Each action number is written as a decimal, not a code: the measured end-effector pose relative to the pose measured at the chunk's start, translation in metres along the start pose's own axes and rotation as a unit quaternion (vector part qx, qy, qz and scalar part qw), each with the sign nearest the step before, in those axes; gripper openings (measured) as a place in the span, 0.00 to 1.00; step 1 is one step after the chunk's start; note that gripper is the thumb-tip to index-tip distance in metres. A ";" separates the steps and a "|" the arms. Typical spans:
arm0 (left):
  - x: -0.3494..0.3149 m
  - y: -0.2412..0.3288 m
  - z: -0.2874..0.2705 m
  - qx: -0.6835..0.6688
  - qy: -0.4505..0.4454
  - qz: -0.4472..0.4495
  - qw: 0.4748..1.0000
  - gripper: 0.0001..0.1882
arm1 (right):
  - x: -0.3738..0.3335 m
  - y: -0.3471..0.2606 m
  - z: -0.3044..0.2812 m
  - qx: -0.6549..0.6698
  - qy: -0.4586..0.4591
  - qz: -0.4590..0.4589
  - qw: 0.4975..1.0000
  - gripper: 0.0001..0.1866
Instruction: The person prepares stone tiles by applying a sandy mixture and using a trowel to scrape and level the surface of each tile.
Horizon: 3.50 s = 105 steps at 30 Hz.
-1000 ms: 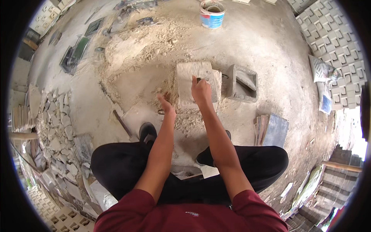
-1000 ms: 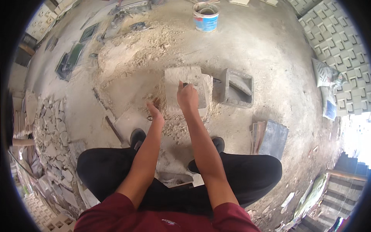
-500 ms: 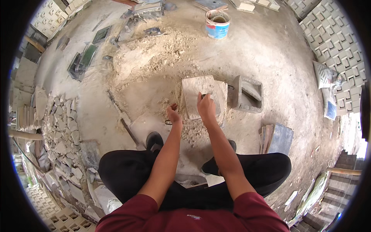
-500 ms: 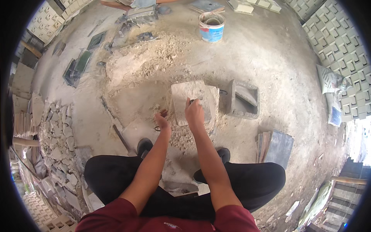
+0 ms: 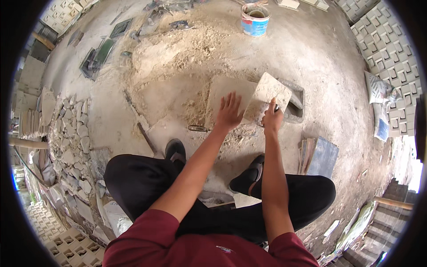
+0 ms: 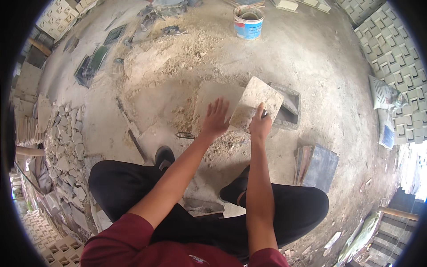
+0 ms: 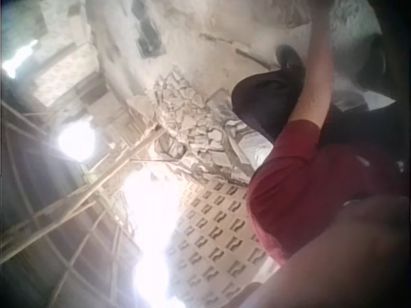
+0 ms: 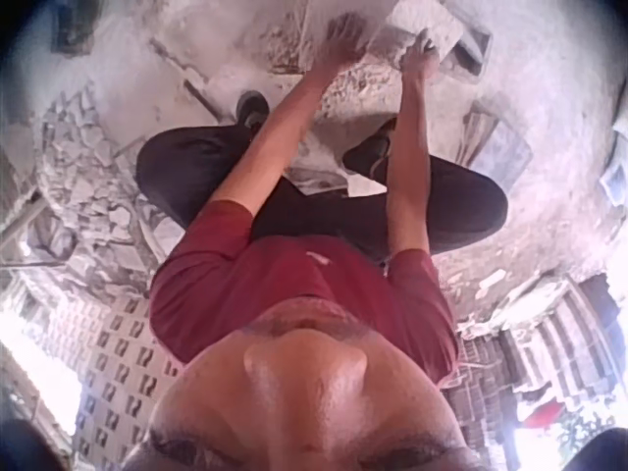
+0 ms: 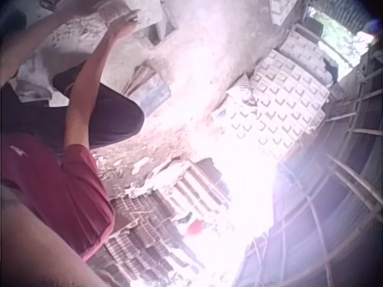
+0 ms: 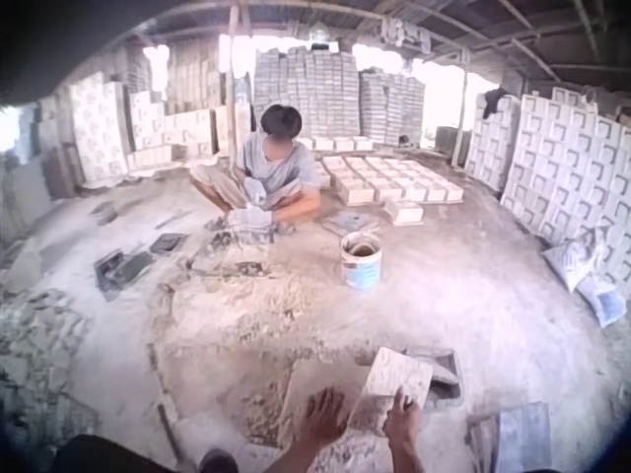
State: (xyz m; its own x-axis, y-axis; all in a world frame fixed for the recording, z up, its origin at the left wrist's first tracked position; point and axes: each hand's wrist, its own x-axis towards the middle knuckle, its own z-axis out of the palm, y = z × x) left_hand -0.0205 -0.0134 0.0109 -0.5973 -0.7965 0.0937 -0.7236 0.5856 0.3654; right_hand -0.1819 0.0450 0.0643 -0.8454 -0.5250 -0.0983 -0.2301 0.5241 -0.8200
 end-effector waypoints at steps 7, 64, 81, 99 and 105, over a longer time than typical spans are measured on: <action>0.004 0.011 0.005 0.064 -0.033 0.036 0.997 0.34 | 0.003 -0.010 -0.040 0.051 0.013 0.012 0.999 0.30; -0.023 -0.050 0.021 -0.264 0.281 -0.193 0.903 0.24 | -0.051 -0.015 0.028 -0.176 -0.090 -0.067 0.978 0.22; -0.040 -0.065 0.027 -0.380 0.367 -0.178 0.831 0.22 | -0.028 -0.081 0.057 -0.133 -0.145 -0.132 0.972 0.22; -0.069 -0.176 0.029 -0.277 0.399 -0.347 0.802 0.24 | -0.066 -0.066 0.087 -0.117 -0.306 -0.098 0.940 0.20; -0.022 -0.144 0.002 -0.390 0.436 -0.330 0.740 0.19 | -0.073 -0.044 0.075 -0.161 -0.184 -0.171 0.955 0.21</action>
State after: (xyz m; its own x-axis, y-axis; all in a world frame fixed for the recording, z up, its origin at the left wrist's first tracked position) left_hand 0.0963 -0.0800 -0.0452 0.4951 -0.8637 0.0944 -0.1347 0.0310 0.9904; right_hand -0.0735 0.0097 0.0651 -0.4819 -0.8710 -0.0952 -0.6484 0.4276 -0.6299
